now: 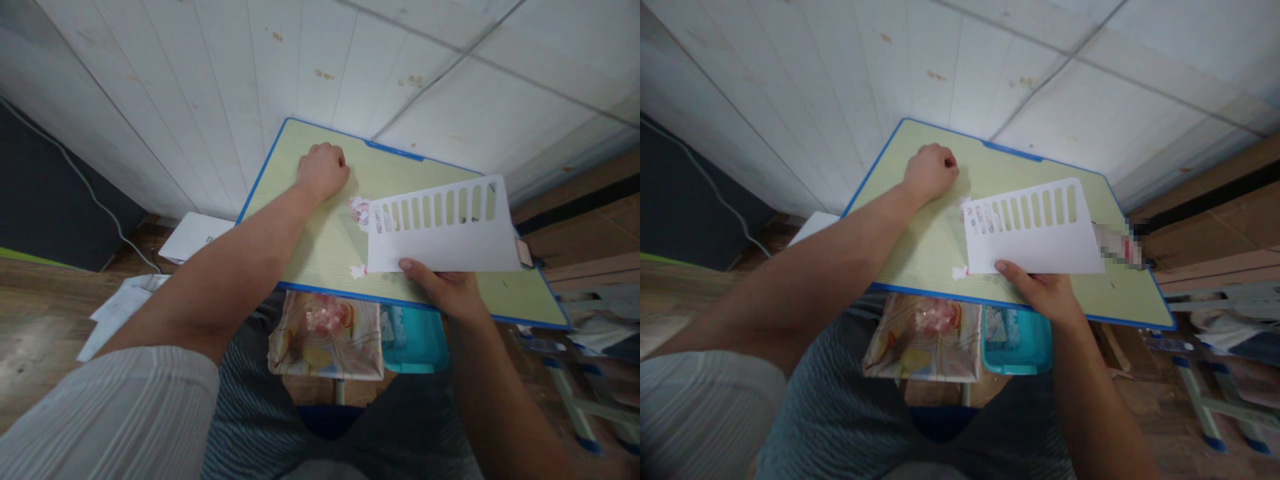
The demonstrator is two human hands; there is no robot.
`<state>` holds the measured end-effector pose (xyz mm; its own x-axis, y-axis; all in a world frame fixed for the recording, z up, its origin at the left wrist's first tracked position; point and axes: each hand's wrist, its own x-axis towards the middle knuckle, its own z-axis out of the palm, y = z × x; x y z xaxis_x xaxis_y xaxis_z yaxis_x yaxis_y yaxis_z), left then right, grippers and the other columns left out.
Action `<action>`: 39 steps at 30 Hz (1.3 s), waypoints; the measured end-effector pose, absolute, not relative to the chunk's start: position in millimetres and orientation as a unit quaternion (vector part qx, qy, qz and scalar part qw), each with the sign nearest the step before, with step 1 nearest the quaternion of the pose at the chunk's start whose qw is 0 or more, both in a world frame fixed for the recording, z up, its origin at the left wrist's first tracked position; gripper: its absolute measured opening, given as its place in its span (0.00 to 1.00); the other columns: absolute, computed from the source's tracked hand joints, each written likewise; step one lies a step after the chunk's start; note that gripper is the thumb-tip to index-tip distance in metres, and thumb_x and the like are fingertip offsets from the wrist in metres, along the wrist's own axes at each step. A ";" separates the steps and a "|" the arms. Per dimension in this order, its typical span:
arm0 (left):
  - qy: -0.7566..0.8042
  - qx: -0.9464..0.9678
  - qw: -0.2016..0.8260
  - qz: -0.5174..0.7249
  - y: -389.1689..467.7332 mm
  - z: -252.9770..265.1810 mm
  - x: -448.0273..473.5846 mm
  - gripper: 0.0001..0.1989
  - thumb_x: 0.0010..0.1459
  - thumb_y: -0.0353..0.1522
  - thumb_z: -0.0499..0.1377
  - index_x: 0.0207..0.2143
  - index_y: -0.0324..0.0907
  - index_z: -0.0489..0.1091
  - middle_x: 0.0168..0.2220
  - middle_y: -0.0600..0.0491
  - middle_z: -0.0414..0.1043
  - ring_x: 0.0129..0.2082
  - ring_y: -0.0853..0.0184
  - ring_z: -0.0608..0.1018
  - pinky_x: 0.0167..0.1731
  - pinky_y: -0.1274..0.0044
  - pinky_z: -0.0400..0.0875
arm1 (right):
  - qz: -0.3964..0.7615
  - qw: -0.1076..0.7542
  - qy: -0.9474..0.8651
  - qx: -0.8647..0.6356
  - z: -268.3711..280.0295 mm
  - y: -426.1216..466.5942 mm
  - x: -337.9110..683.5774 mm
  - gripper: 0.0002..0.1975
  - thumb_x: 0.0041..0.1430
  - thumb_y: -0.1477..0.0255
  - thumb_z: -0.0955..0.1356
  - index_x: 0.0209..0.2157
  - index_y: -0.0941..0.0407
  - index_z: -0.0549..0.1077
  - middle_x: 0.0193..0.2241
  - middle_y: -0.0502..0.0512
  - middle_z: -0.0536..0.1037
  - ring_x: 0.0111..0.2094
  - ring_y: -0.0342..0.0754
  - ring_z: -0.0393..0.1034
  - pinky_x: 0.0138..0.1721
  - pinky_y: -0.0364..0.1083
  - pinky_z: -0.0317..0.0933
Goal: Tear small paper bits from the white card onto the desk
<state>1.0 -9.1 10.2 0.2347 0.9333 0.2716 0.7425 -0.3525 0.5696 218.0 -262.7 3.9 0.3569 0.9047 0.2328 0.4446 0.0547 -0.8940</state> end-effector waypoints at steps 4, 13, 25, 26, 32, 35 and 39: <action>0.540 0.772 0.159 0.295 -9.4 10.2 0.7 0.20 0.69 0.32 0.64 0.58 0.54 0.89 0.60 0.43 0.88 0.70 0.41 0.79 0.72 0.49 0.77 | 0.211 0.505 -0.533 -0.646 7.5 -262.3 215.1 0.24 0.52 0.53 0.86 0.24 0.48 0.74 0.21 0.49 0.75 0.26 0.51 0.70 0.31 0.53 0.76; 0.544 0.769 0.172 0.287 -10.3 12.1 2.1 0.19 0.70 0.33 0.65 0.58 0.52 0.89 0.63 0.42 0.86 0.72 0.39 0.78 0.74 0.47 0.74 | 0.186 0.489 -0.547 -0.654 12.1 -272.9 204.4 0.22 0.57 0.55 0.84 0.23 0.48 0.74 0.21 0.49 0.76 0.27 0.52 0.71 0.36 0.53 0.79; 0.542 0.770 0.163 0.294 -8.5 8.6 2.1 0.20 0.70 0.33 0.64 0.59 0.52 0.89 0.60 0.43 0.88 0.71 0.41 0.79 0.72 0.51 0.76 | 0.205 0.537 -0.457 -0.678 16.6 -298.5 236.5 0.17 0.45 0.62 0.86 0.29 0.50 0.79 0.25 0.47 0.82 0.22 0.50 0.74 0.21 0.46 0.71; 0.544 0.770 0.162 0.292 -8.6 9.1 2.2 0.20 0.70 0.33 0.64 0.59 0.51 0.89 0.60 0.43 0.88 0.71 0.41 0.79 0.72 0.51 0.76 | 0.209 0.540 -0.451 -0.679 16.1 -298.9 235.7 0.17 0.45 0.62 0.86 0.30 0.50 0.79 0.25 0.47 0.82 0.22 0.50 0.74 0.21 0.46 0.71; 0.543 0.769 0.163 0.296 -7.7 8.9 2.5 0.19 0.69 0.33 0.65 0.58 0.51 0.89 0.60 0.43 0.88 0.70 0.40 0.80 0.72 0.49 0.76 | 0.266 0.554 -0.408 -0.675 7.7 -298.0 238.6 0.18 0.43 0.62 0.85 0.32 0.50 0.80 0.29 0.50 0.84 0.28 0.54 0.79 0.23 0.49 0.75; 0.543 0.769 0.162 0.296 -7.6 8.9 2.9 0.19 0.69 0.32 0.64 0.57 0.51 0.90 0.61 0.43 0.88 0.70 0.41 0.80 0.72 0.49 0.76 | 0.268 0.582 -0.397 -0.657 5.3 -292.6 241.8 0.18 0.42 0.61 0.84 0.31 0.50 0.78 0.27 0.48 0.81 0.25 0.51 0.75 0.21 0.47 0.70; 0.545 0.768 0.168 0.292 -8.3 10.4 3.1 0.19 0.68 0.32 0.65 0.57 0.51 0.90 0.61 0.41 0.87 0.71 0.40 0.79 0.73 0.48 0.75 | 0.237 0.584 -0.415 -0.657 8.7 -285.7 226.2 0.19 0.47 0.59 0.85 0.32 0.50 0.77 0.26 0.47 0.79 0.22 0.47 0.69 0.21 0.45 0.66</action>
